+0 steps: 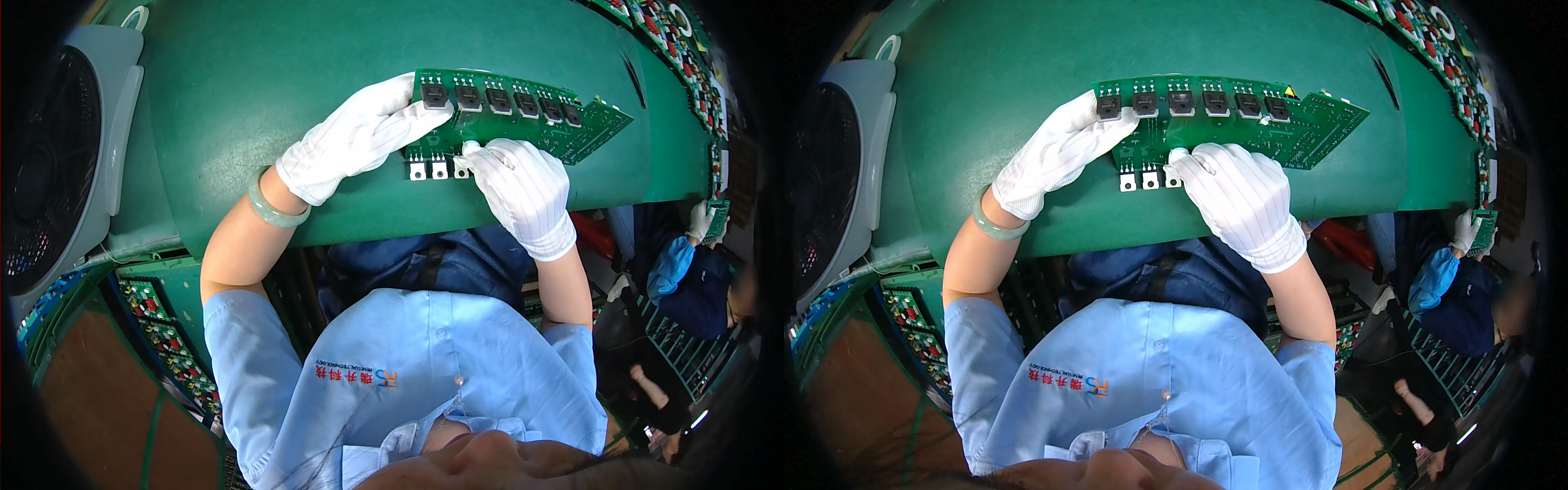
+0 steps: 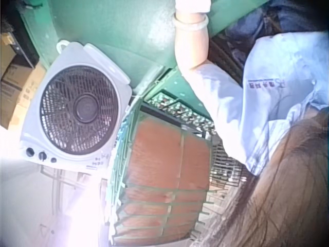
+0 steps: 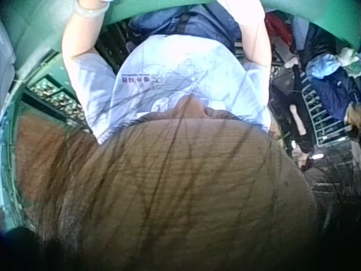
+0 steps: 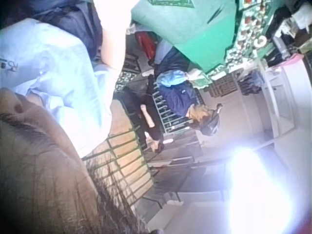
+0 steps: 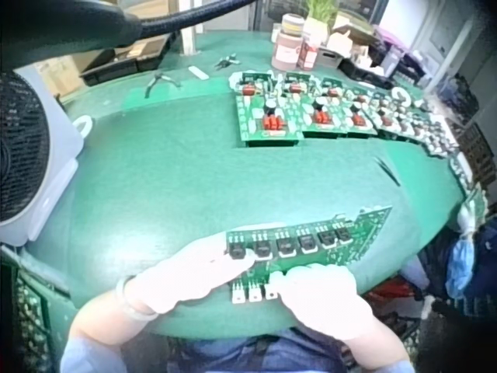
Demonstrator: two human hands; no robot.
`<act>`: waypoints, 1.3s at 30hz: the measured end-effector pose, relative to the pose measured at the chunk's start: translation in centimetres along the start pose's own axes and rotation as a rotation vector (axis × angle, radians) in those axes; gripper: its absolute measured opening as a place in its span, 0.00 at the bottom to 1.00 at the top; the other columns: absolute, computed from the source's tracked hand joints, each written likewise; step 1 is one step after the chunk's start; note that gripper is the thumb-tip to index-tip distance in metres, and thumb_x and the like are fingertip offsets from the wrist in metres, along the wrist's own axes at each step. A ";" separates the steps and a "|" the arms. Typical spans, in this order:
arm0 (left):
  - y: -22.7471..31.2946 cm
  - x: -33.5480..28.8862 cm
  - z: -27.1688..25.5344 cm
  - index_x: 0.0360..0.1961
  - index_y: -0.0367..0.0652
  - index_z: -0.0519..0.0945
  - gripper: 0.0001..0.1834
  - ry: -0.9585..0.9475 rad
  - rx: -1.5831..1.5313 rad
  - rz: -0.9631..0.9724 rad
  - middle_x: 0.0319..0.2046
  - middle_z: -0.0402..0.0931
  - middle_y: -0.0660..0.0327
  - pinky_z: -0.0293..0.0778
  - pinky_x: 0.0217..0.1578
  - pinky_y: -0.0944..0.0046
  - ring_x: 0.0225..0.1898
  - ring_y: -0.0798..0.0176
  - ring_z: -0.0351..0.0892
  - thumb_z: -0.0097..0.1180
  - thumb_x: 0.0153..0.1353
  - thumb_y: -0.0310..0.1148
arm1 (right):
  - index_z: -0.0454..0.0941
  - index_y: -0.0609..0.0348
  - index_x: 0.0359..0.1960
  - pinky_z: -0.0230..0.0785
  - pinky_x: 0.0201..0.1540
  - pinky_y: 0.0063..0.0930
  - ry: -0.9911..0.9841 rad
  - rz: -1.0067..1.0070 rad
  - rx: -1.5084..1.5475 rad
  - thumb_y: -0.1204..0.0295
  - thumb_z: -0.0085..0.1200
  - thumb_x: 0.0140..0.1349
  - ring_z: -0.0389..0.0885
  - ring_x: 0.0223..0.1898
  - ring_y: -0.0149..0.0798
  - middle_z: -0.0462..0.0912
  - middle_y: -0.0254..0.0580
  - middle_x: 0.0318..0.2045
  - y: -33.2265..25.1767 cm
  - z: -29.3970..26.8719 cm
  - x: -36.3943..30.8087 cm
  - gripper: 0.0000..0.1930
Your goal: The person inspects green circuit boards at a workstation, picking them up from a tray, turning them over to view both sides, and using a small metal tool to scrape or clean specific components. The person handles the boards one at a time, placing them back on the table or into the tray after inspection.
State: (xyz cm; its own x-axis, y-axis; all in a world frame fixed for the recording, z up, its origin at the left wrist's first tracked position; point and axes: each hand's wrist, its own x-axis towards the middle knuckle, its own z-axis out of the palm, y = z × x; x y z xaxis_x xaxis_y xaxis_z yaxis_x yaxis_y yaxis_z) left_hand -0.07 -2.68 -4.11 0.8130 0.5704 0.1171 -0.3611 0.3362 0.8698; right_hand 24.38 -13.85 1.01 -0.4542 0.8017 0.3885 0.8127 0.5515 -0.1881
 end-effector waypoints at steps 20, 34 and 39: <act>1.7 0.7 1.3 0.67 0.32 0.71 0.25 0.083 0.228 -0.202 0.59 0.76 0.58 0.68 0.65 0.67 0.61 0.68 0.74 0.53 0.77 0.39 | 0.84 0.55 0.50 0.70 0.29 0.30 -0.011 -0.044 -0.079 0.71 0.60 0.55 0.83 0.35 0.37 0.83 0.39 0.39 -0.3 -0.3 0.2 0.18; 2.4 0.9 2.0 0.68 0.35 0.73 0.23 0.067 0.286 -0.202 0.57 0.78 0.62 0.70 0.59 0.69 0.57 0.72 0.74 0.54 0.77 0.35 | 0.83 0.54 0.48 0.72 0.32 0.30 -0.052 -0.001 -0.040 0.72 0.63 0.58 0.84 0.35 0.38 0.84 0.36 0.39 -0.5 -2.2 0.4 0.15; 2.1 1.6 2.7 0.72 0.40 0.70 0.26 -0.019 0.267 -0.046 0.57 0.81 0.61 0.74 0.56 0.69 0.53 0.73 0.77 0.52 0.78 0.38 | 0.82 0.53 0.40 0.72 0.31 0.32 0.023 0.135 0.148 0.67 0.66 0.63 0.84 0.29 0.40 0.85 0.35 0.32 -1.4 -2.4 -2.0 0.08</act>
State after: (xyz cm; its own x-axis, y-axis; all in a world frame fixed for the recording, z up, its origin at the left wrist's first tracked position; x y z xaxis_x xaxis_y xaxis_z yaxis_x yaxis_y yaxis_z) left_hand 1.73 -3.07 -0.81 0.8350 0.5442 0.0815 -0.1924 0.1500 0.9698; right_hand 25.00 -16.75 2.65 -0.3347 0.8665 0.3705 0.8023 0.4682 -0.3703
